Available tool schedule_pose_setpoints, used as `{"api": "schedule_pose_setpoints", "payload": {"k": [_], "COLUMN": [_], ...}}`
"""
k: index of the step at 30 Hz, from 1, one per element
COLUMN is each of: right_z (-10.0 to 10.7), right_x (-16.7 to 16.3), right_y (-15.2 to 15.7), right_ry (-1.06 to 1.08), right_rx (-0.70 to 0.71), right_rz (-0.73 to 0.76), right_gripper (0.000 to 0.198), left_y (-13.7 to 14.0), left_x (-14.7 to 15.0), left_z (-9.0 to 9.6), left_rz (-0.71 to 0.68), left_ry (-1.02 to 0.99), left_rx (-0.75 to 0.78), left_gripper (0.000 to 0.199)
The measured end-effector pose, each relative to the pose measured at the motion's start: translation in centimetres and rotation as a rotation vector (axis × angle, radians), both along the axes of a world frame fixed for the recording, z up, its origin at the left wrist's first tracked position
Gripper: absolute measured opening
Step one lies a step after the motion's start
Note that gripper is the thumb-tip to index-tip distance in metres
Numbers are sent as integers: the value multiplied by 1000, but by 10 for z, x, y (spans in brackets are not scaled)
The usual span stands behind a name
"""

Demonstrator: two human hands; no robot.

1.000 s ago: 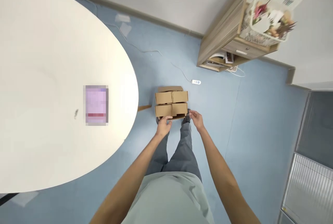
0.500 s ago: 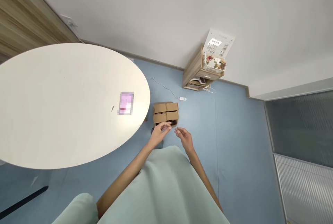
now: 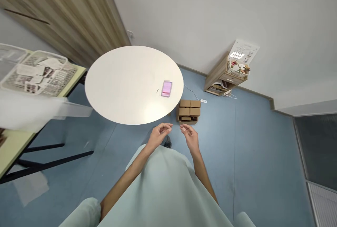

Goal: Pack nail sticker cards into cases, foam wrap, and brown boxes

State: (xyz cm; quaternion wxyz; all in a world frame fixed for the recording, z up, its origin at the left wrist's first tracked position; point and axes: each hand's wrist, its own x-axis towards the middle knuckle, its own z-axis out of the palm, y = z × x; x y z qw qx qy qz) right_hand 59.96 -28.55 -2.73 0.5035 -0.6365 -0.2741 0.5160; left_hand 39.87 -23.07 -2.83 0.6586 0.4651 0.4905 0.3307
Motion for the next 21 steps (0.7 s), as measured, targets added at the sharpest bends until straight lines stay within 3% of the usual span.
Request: {"api": "schedule_pose_setpoints", "payload": {"k": [5,10,21], "right_z": [16,23,36], "right_x": [-66,-142,-351], "right_y": [-4,25,112], "right_ry": [-20,-69,-114], "right_rx": [10,27,90], "right_rz": [137,197,338], "right_gripper": [57,52,45], "left_y": [-13,-3,34], "left_x": [-68,-148,-387], "left_z": [1,7,47], "left_rz": [127,250,605], "left_ry": [-4,-44,-27], "left_rx": [17,57,130], "left_gripper": [44,46,40]}}
